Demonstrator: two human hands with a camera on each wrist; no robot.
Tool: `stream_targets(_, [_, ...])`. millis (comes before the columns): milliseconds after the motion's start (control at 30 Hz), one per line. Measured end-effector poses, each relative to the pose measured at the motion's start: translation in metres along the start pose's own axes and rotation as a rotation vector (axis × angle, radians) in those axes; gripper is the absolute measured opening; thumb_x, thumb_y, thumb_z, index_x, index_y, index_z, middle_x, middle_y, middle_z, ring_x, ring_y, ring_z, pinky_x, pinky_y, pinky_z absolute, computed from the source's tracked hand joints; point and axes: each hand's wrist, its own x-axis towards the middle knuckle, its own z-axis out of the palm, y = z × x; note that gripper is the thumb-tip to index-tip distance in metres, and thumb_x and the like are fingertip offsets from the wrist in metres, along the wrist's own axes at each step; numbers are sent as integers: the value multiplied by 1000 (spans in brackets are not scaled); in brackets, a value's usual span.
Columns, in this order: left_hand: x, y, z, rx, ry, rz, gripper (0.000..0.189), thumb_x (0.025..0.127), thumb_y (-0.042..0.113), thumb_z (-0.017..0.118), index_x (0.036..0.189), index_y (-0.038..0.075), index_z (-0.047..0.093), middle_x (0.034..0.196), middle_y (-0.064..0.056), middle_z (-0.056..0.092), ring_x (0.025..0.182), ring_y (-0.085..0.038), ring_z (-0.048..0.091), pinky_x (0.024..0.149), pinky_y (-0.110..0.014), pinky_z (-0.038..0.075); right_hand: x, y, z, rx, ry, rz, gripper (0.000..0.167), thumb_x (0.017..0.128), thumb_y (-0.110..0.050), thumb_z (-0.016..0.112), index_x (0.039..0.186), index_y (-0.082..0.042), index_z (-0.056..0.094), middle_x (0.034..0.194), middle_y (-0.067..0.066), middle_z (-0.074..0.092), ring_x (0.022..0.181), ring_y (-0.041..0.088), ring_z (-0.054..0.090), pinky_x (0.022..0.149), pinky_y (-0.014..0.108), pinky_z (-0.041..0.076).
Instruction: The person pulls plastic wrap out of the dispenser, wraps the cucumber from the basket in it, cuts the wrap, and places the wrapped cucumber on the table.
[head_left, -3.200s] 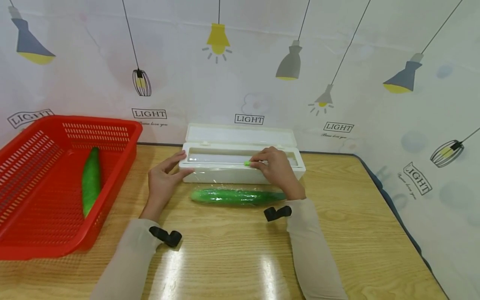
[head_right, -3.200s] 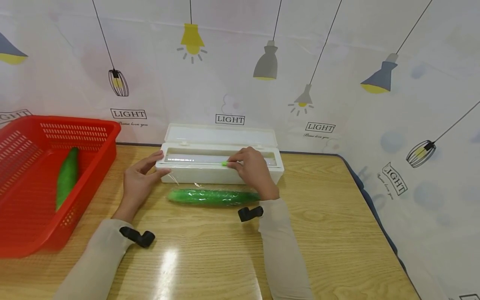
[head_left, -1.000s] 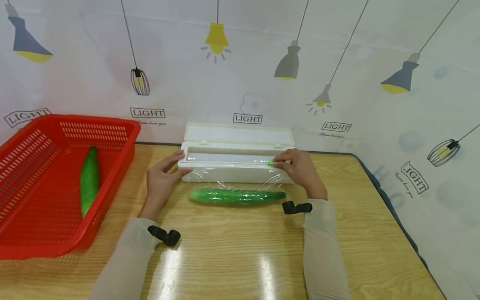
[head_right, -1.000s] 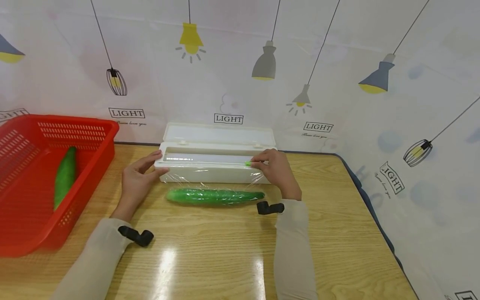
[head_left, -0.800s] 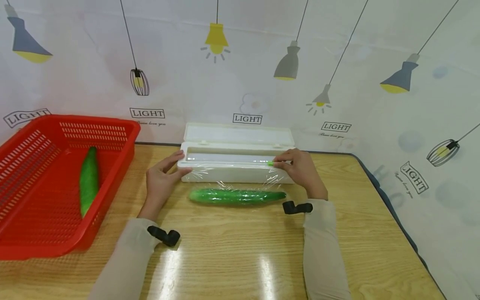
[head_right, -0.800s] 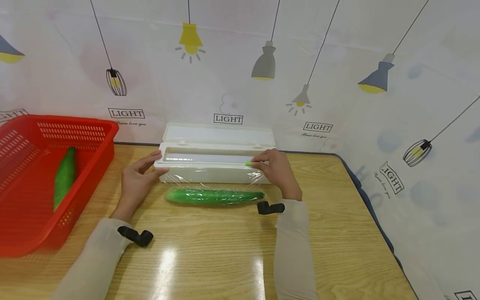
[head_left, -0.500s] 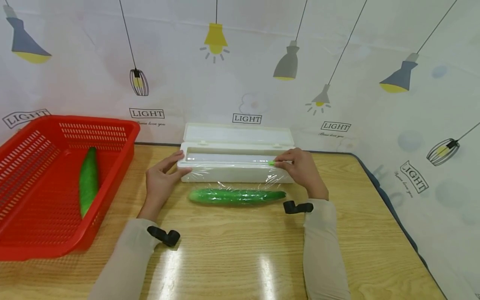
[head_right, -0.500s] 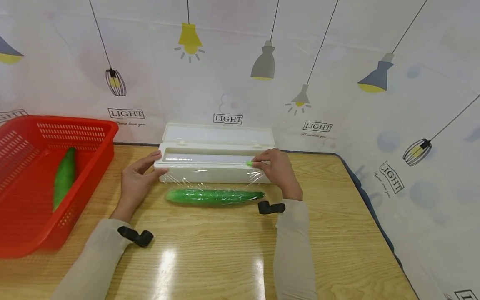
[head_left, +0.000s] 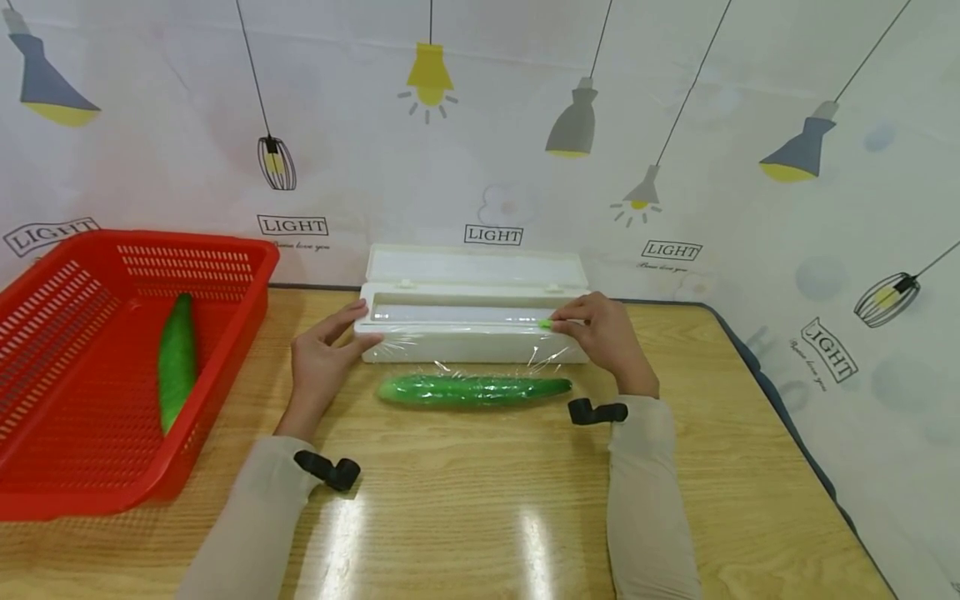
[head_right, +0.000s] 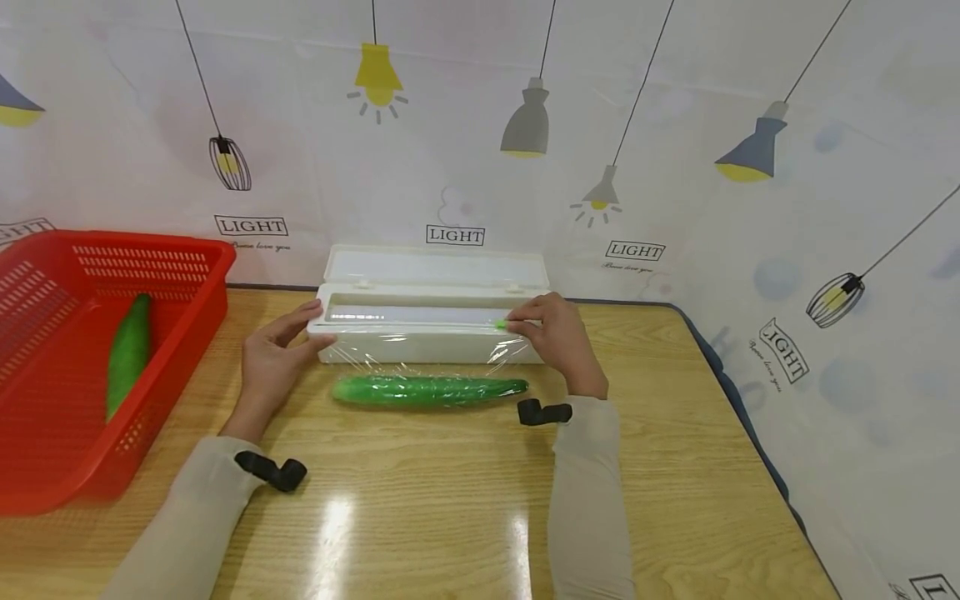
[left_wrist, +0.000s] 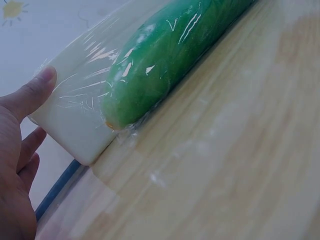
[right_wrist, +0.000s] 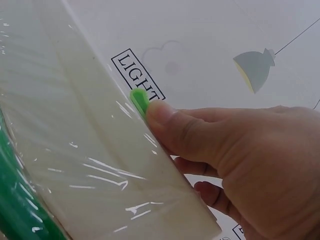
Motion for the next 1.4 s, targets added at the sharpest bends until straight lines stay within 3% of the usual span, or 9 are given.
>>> stream_targets(500, [1, 0, 1, -19, -5, -2, 49, 71, 24, 85, 117, 15, 70, 126, 6, 62, 118, -10, 55, 94, -28, 44, -2, 3, -2, -21, 32, -25, 13, 83, -13, 75, 93, -5, 77, 95, 10, 71, 89, 26, 58, 73, 41, 45])
stream_targets(933, [1, 0, 1, 10, -10, -21, 49, 72, 29, 84, 117, 19, 70, 125, 8, 61, 119, -7, 53, 98, -28, 41, -14, 15, -13, -27, 21, 65, 15, 87, -14, 71, 96, -3, 75, 100, 15, 67, 98, 31, 55, 80, 46, 45])
stream_targets(1200, [0, 0, -1, 24, 1, -40, 49, 71, 31, 84, 117, 20, 70, 125, 9, 62, 119, -6, 53, 98, -28, 41, -15, 21, -15, -4, 36, 44, 15, 86, -14, 72, 96, -4, 76, 102, 14, 67, 103, 30, 55, 85, 47, 45])
stream_targets(1400, [0, 0, -1, 20, 3, -26, 50, 71, 31, 85, 116, 18, 71, 124, 8, 62, 117, -7, 55, 98, -29, 41, -19, 24, -17, -5, 65, 40, 14, 85, -12, 72, 95, -2, 75, 104, 15, 67, 99, 31, 55, 78, 46, 45])
